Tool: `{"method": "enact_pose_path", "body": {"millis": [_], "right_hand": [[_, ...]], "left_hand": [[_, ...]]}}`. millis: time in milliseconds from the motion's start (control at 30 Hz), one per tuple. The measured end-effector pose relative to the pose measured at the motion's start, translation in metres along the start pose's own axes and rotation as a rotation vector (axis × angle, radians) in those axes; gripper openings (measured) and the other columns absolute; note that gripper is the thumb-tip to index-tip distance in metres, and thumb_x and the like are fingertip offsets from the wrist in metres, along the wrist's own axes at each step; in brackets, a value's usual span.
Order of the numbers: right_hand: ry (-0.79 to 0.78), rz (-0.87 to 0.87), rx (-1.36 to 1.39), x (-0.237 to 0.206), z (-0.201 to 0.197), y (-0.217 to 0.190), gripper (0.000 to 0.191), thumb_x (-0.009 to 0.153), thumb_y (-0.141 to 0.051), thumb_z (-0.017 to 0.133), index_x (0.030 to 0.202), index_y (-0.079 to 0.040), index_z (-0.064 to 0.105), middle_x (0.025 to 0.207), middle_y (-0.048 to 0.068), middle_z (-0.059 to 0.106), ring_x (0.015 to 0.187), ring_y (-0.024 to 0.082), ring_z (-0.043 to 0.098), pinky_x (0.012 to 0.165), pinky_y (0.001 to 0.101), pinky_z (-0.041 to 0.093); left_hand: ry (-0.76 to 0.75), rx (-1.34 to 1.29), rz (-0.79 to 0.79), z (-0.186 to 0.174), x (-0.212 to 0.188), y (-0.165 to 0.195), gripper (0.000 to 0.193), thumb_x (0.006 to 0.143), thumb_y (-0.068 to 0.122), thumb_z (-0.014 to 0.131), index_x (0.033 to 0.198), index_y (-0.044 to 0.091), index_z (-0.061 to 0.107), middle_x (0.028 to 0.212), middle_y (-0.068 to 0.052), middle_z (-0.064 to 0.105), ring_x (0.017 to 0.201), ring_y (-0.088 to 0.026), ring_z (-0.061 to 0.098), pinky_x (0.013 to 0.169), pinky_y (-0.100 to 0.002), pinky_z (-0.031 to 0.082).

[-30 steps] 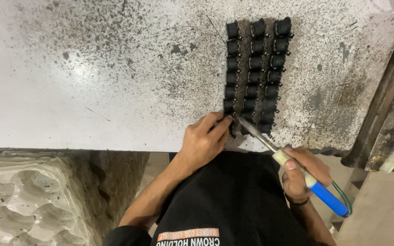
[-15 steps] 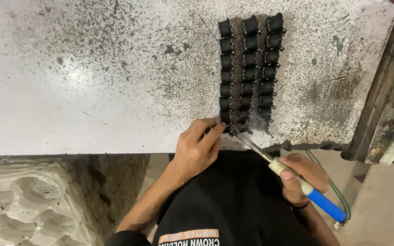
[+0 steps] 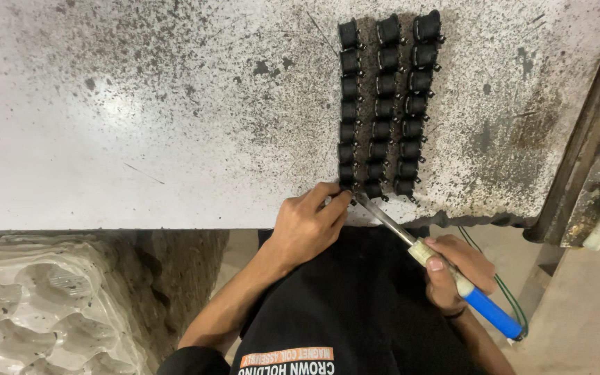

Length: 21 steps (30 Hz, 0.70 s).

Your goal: The person arranges black plastic coil bobbins into rows on a workbench, then uses a soldering iron to solder wire leads onto each bobbin one at a time, working along the rows while smoke rises from the solder joints. The soldered bobbins accumulate in ordered rows on the bench.

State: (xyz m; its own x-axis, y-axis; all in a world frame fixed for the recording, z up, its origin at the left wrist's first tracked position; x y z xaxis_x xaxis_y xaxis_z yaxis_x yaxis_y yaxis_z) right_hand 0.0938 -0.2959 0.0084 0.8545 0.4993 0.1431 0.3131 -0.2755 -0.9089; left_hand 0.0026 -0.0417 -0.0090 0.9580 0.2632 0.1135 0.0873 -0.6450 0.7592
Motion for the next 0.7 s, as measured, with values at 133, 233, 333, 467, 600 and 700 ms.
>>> {"method": "enact_pose_path", "body": {"millis": [133,233,333,467,600,700], "right_hand": [[0.096,0.03,0.073,-0.003,0.001,0.006,0.032,0.09,-0.019,0.066,0.098,0.013,0.067,0.085,0.023,0.069,0.063,0.027,0.068,0.062,0.031,0.055],[0.131,0.046,0.106,-0.004,0.001,0.008,0.033,0.089,-0.018,0.066,0.097,0.014,0.067,0.081,0.022,0.068,0.06,0.025,0.066,0.06,0.0297,0.054],[0.083,0.02,0.094,-0.006,0.001,0.01,0.033,0.092,-0.019,0.066,0.099,0.013,0.066,0.082,0.025,0.069,0.066,0.027,0.069,0.064,0.0317,0.056],[0.094,0.066,0.093,-0.009,0.002,0.012,0.035,0.089,-0.02,0.065,0.099,0.013,0.069,0.08,0.023,0.069,0.06,0.024,0.067,0.059,0.0288,0.054],[0.142,0.142,0.058,-0.011,0.004,0.01,0.035,0.093,-0.021,0.063,0.1,0.013,0.069,0.084,0.024,0.07,0.059,0.023,0.067,0.058,0.0273,0.054],[0.169,0.245,0.11,-0.013,0.006,0.007,0.035,0.094,-0.021,0.061,0.1,0.013,0.068,0.084,0.023,0.07,0.059,0.022,0.067,0.057,0.0274,0.055]], "left_hand": [[0.028,-0.028,0.0,-0.002,0.0,0.002,0.028,0.083,0.001,0.079,0.111,0.003,0.072,0.105,-0.009,0.065,0.07,-0.02,0.069,0.057,-0.033,0.057],[0.079,-0.039,-0.005,-0.005,-0.001,0.002,0.027,0.084,0.001,0.078,0.11,0.005,0.071,0.106,-0.008,0.065,0.072,-0.02,0.07,0.059,-0.032,0.058],[0.06,-0.026,0.0,-0.006,-0.002,0.0,0.027,0.083,0.002,0.079,0.109,0.005,0.072,0.105,-0.008,0.066,0.07,-0.021,0.069,0.058,-0.033,0.058],[-0.004,-0.032,-0.002,-0.003,0.0,-0.001,0.026,0.084,0.001,0.079,0.109,0.003,0.073,0.104,-0.009,0.066,0.066,-0.02,0.068,0.054,-0.032,0.057],[-0.004,0.002,0.011,-0.001,0.0,0.001,0.028,0.084,0.0,0.078,0.111,0.002,0.073,0.104,-0.009,0.065,0.074,-0.021,0.07,0.057,-0.033,0.057],[-0.001,-0.033,-0.012,-0.001,0.0,0.002,0.03,0.083,-0.001,0.077,0.112,0.002,0.073,0.103,-0.009,0.064,0.077,-0.021,0.071,0.062,-0.033,0.059]]}}
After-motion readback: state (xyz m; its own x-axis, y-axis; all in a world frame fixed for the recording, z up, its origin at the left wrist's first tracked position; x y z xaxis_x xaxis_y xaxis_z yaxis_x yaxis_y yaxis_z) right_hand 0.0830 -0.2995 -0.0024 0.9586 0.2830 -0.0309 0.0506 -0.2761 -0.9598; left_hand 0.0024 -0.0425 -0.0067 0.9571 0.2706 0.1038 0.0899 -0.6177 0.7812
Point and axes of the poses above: each hand's wrist, its own x-axis towards the middle knuckle, its own z-axis out of the palm, y = z × x, the point moved 1 cm from there along x, towards the middle knuckle
